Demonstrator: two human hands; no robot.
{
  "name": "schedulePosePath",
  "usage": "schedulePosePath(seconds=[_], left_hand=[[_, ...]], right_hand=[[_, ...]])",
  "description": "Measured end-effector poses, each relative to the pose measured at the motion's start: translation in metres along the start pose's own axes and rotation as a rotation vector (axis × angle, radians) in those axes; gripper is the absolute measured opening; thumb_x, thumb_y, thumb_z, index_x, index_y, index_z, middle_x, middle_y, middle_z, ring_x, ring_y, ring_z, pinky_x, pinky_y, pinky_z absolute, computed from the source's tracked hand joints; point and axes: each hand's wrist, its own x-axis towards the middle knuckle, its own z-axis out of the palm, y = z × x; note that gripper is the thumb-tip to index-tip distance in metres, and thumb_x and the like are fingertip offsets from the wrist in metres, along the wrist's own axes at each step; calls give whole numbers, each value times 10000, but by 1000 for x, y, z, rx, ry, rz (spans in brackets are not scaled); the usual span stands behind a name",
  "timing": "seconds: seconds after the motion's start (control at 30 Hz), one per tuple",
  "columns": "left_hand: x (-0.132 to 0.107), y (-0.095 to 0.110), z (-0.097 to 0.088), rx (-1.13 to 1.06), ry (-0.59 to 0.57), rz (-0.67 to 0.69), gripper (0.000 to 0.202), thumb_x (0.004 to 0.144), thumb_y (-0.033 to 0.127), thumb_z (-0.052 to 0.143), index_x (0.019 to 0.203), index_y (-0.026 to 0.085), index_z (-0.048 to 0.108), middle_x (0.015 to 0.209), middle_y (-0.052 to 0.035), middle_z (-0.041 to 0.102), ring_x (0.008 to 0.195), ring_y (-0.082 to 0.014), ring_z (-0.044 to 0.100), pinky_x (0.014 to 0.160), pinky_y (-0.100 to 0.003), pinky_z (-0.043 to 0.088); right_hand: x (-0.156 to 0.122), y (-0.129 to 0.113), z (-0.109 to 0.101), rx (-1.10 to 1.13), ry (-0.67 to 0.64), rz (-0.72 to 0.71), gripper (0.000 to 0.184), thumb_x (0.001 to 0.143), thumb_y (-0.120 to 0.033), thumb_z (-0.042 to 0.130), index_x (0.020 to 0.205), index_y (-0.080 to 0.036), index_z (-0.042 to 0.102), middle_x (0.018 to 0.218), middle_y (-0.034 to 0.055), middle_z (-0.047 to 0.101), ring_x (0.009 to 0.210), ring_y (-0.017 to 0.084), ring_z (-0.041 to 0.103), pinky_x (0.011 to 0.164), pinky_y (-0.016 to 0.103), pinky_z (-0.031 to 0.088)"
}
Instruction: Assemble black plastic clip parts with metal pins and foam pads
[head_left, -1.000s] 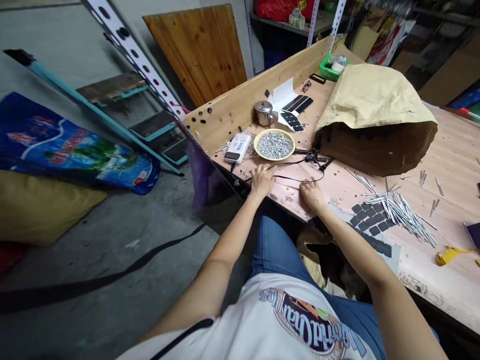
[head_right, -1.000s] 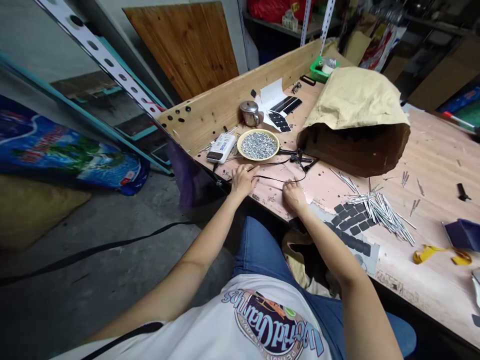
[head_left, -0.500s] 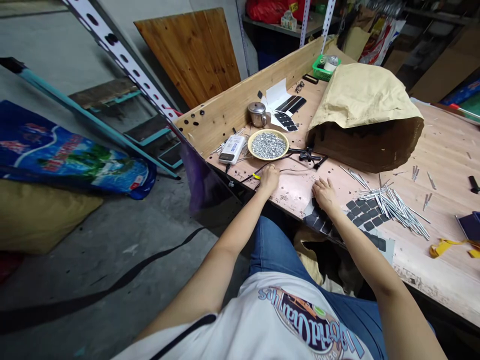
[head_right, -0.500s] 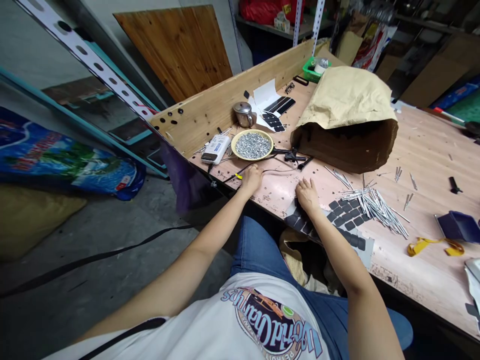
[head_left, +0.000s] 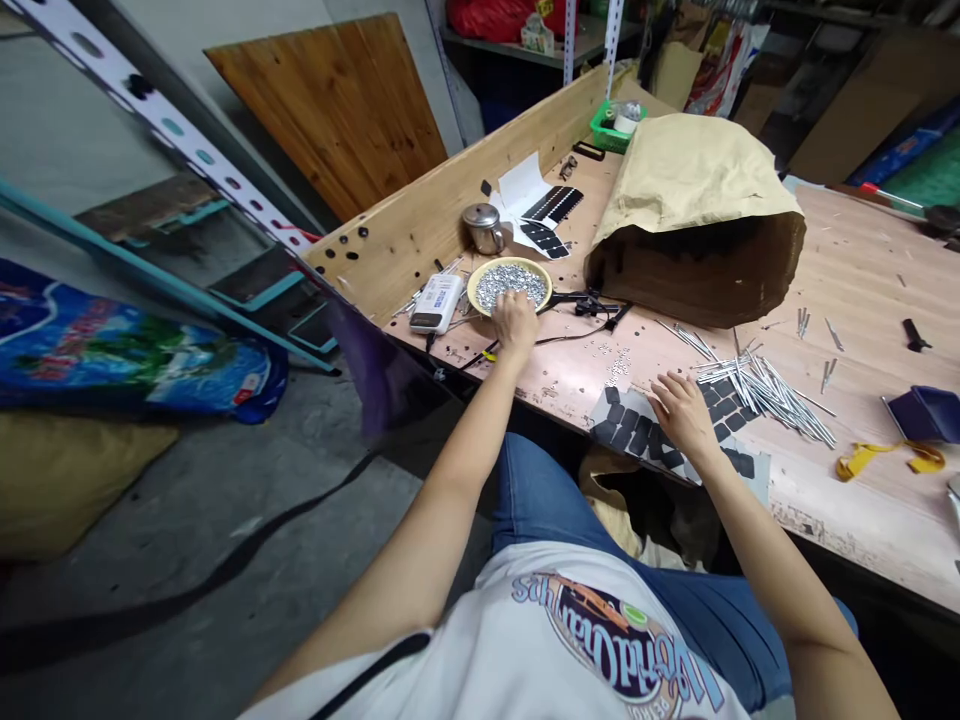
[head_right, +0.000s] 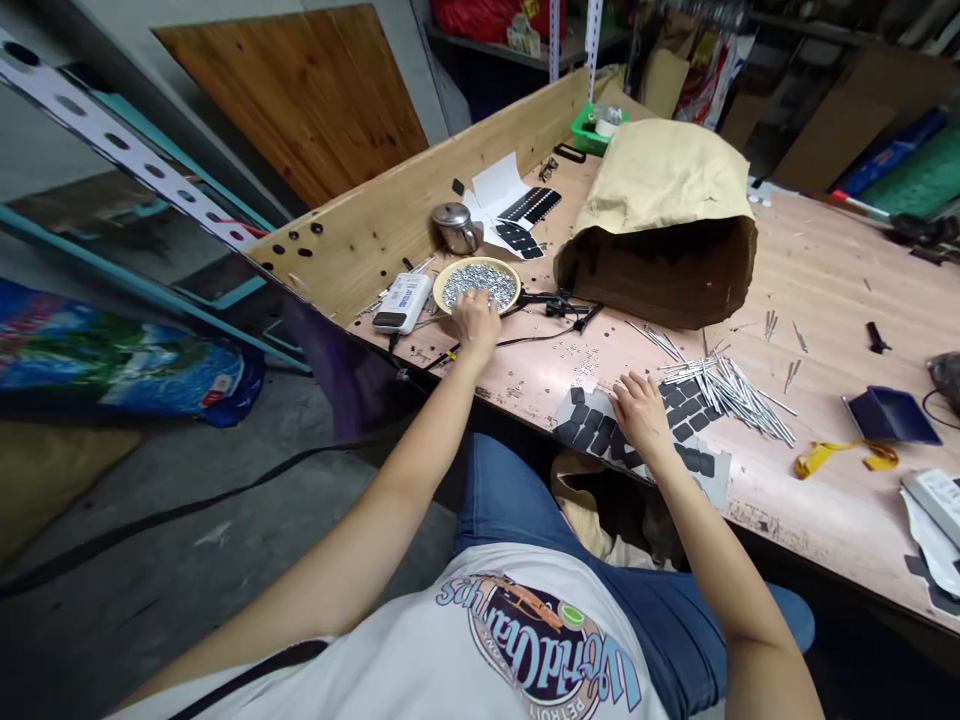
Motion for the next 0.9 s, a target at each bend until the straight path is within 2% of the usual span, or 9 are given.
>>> schedulePosePath(seconds=[0.07, 0.13, 0.23, 0.37, 0.63, 0.77, 0.87, 0.9], left_hand=[[25, -5, -3, 19, -51, -87, 354, 864, 224, 423, 1158, 104, 581, 1248, -181, 558, 1191, -288, 476, 943, -395, 424], [46, -8, -4, 61, -217, -178, 404, 796, 240, 540, 1169, 90, 577, 1327, -185, 503, 1229, -301, 453, 962, -371, 422], [61, -8, -1, 86, -313, -199, 364, 761, 176, 540, 1100, 69, 621, 1242, -192, 575, 1156, -299, 528, 935, -346, 447], [59, -12, 5, 93, -252, -218, 363, 768, 115, 442, 1071, 71, 636, 1149, -167, 639, 1081, -272, 589, 918, -316, 462], [50, -16, 4, -22, -152, -270, 273, 771, 77, 488, 997, 5, 623, 1143, -209, 622, 1091, -285, 572, 943, -357, 439], [49, -16, -1, -48, -157, -286, 206, 783, 85, 524, 950, 4, 614, 1145, -214, 613, 1089, -294, 554, 934, -399, 432], [48, -16, -5, -46, -154, -311, 244, 781, 103, 551, 996, -1, 598, 1185, -222, 584, 1128, -319, 520, 948, -445, 417], [46, -15, -6, -48, -120, -307, 269, 792, 119, 544, 1029, 2, 591, 1215, -225, 563, 1158, -326, 496, 968, -459, 401]], right_hand=[[-11, 3, -8, 24, 21, 22, 314, 918, -316, 398, 974, -183, 677, 1092, 121, 669, 1098, 271, 565, 957, 505, 436], [-21, 5, -13, 49, 36, 47, 315, 915, -324, 406, 973, -189, 684, 1079, 116, 673, 1086, 268, 573, 938, 488, 461], [-34, 5, -17, 78, 63, 89, 318, 912, -341, 413, 974, -199, 691, 1056, 107, 681, 1069, 260, 586, 906, 471, 497], [-56, 7, -23, 96, 89, 175, 330, 913, -362, 415, 964, -194, 694, 1046, 105, 685, 1071, 255, 585, 886, 456, 517], [-105, 24, -43, 89, 61, 420, 288, 888, -356, 461, 961, -206, 696, 1040, 106, 685, 1036, 259, 591, 898, 478, 496], [-114, 28, -42, 94, 72, 451, 298, 887, -367, 456, 960, -204, 696, 1022, 106, 688, 1019, 258, 597, 890, 478, 497], [-114, 26, -38, 100, 70, 454, 303, 890, -369, 448, 949, -209, 699, 1011, 102, 689, 1001, 253, 603, 886, 470, 499], [-113, 26, -37, 102, 74, 452, 307, 892, -370, 445, 944, -208, 700, 1008, 103, 690, 995, 252, 605, 884, 468, 501]])
